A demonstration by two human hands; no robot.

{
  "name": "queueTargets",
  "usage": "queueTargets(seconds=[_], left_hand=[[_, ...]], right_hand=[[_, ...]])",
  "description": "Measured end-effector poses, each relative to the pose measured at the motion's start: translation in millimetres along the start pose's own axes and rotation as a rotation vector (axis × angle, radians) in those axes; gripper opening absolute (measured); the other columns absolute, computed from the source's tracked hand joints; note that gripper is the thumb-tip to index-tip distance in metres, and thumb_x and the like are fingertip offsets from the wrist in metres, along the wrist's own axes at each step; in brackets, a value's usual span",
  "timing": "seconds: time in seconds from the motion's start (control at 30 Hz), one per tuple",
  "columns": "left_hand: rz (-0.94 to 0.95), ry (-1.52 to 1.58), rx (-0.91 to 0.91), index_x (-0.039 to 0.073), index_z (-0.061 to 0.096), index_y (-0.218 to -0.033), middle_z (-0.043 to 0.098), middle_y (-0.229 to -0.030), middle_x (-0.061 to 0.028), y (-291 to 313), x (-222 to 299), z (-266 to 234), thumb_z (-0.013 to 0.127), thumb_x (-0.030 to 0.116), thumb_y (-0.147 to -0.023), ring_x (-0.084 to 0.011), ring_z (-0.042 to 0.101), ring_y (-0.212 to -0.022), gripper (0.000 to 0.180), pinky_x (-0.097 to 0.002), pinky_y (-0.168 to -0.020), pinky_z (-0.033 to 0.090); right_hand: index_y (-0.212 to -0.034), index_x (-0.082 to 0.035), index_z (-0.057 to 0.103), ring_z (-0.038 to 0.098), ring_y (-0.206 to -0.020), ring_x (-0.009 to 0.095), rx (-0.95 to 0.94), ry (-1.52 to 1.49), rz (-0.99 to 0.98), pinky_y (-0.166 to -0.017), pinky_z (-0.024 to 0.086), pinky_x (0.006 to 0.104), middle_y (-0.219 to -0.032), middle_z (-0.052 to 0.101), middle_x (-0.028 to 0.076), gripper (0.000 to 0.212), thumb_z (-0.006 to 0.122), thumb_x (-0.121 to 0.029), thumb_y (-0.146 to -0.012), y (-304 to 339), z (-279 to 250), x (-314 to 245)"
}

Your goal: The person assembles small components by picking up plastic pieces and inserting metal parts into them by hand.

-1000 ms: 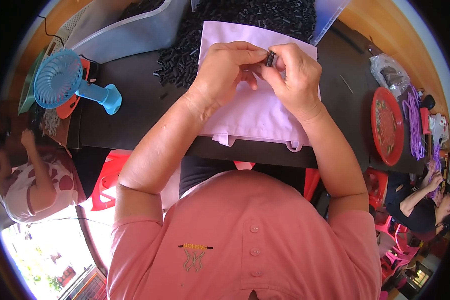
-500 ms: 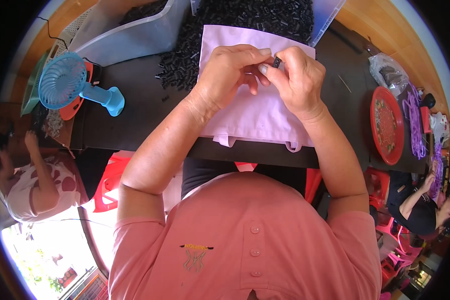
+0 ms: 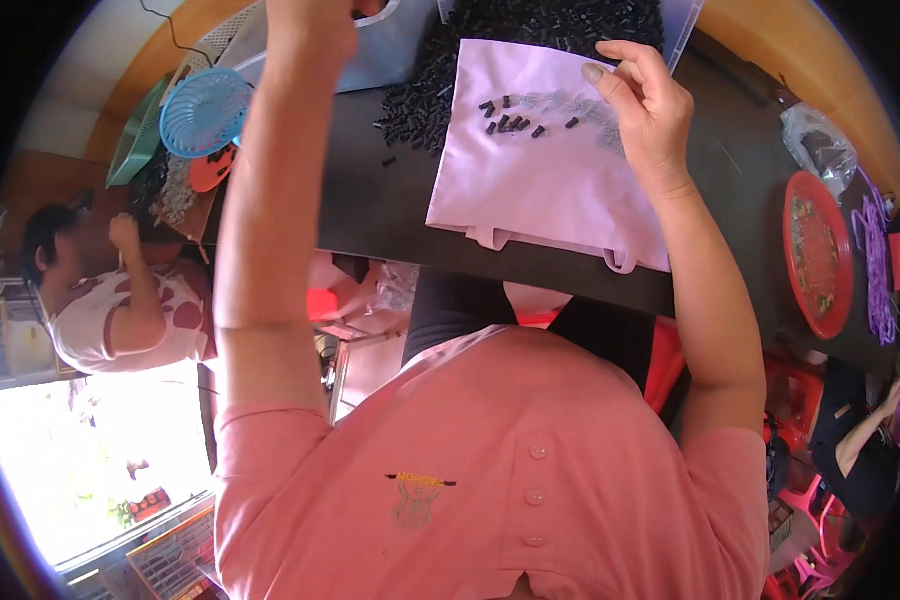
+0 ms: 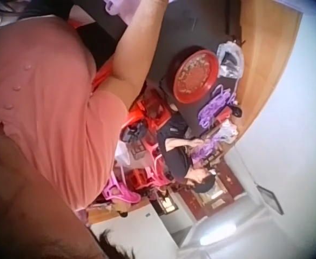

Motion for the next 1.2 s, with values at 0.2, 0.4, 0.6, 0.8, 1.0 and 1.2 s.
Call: queueTargets(seconds=[0.2, 0.4, 0.6, 0.8, 1.0, 1.2], left_hand=[[0.346, 0.184, -0.237, -0.01, 0.067, -0.091, 0.067, -0.072, -0.013, 12.0, -17.0, -5.2, 0.076, 0.005, -0.073, -0.0166, 0.063, -0.064, 0.025, -0.0288, -0.06, 0.051], [0.422, -0.675, -0.105, 0.002, 0.068, -0.084, 0.064, -0.078, -0.0083, 148.3, -74.9, -1.7, 0.075, 0.006, -0.072, -0.0205, 0.062, -0.068, 0.014, -0.0315, -0.064, 0.051], [0.372, -0.778, 0.017, 0.003, 0.066, -0.077, 0.061, -0.078, -0.0106, 184.9, -107.0, -26.7, 0.074, 0.005, -0.069, -0.0302, 0.062, -0.074, 0.012, -0.0393, -0.067, 0.05], [0.279, -0.674, 0.173, 0.002, 0.068, -0.079, 0.064, -0.082, -0.0119, 185.5, -108.0, -33.3, 0.072, 0.005, -0.071, -0.0301, 0.064, -0.074, 0.01, -0.0379, -0.069, 0.05], [0.164, -0.754, 0.263, 0.001, 0.069, -0.081, 0.065, -0.086, -0.0125, 182.8, -113.8, -41.8, 0.075, 0.006, -0.068, -0.0286, 0.064, -0.075, 0.015, -0.0368, -0.07, 0.051], [0.098, -0.675, 0.309, 0.001, 0.069, -0.083, 0.066, -0.085, -0.012, 182.7, -115.8, -46.9, 0.074, 0.005, -0.068, -0.0271, 0.065, -0.076, 0.016, -0.0357, -0.072, 0.051]], right_hand=[[-0.094, -0.013, 0.068, 0.061, -0.055, 0.019, 0.006, 0.106, -0.083, -0.051, 0.045, 0.0315, -0.061, 0.062, 0.003, 0.017, 0.074, -0.015, -0.079, 2.4, -1.4, 9.4], [-0.098, -0.007, 0.068, 0.05, -0.054, 0.008, -0.066, 0.087, -0.052, -0.054, 0.042, 0.0237, -0.062, 0.059, 0.001, 0.015, 0.073, -0.011, -0.084, 1.7, 1.1, 1.5], [-0.096, -0.009, 0.068, 0.055, -0.053, 0.012, -0.051, 0.073, -0.22, -0.052, 0.043, 0.0272, -0.061, 0.06, 0.003, 0.014, 0.072, -0.012, -0.083, 7.7, 11.4, 0.6], [-0.09, -0.017, 0.068, 0.065, -0.06, 0.024, -0.056, 0.25, -0.142, -0.052, 0.047, 0.0364, -0.063, 0.064, 0.004, 0.012, 0.072, -0.02, -0.079, 8.8, 18.6, 23.2], [-0.086, -0.019, 0.069, 0.066, -0.063, 0.026, -0.028, 0.17, -0.109, -0.054, 0.048, 0.0377, -0.066, 0.067, 0.003, 0.008, 0.07, -0.023, -0.08, 6.7, 16.0, 34.7], [-0.092, -0.012, 0.069, 0.066, -0.063, 0.017, -0.052, 0.203, -0.16, -0.057, 0.049, 0.0279, -0.071, 0.069, 0.004, 0.009, 0.07, -0.016, -0.084, 5.6, 13.6, 27.3]])
Point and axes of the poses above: each hand's wrist, its own y-axis away from the middle knuckle, its own z-axis out of the palm, x = y × z, the point moved 3 cm from there along -y, towards the middle knuckle
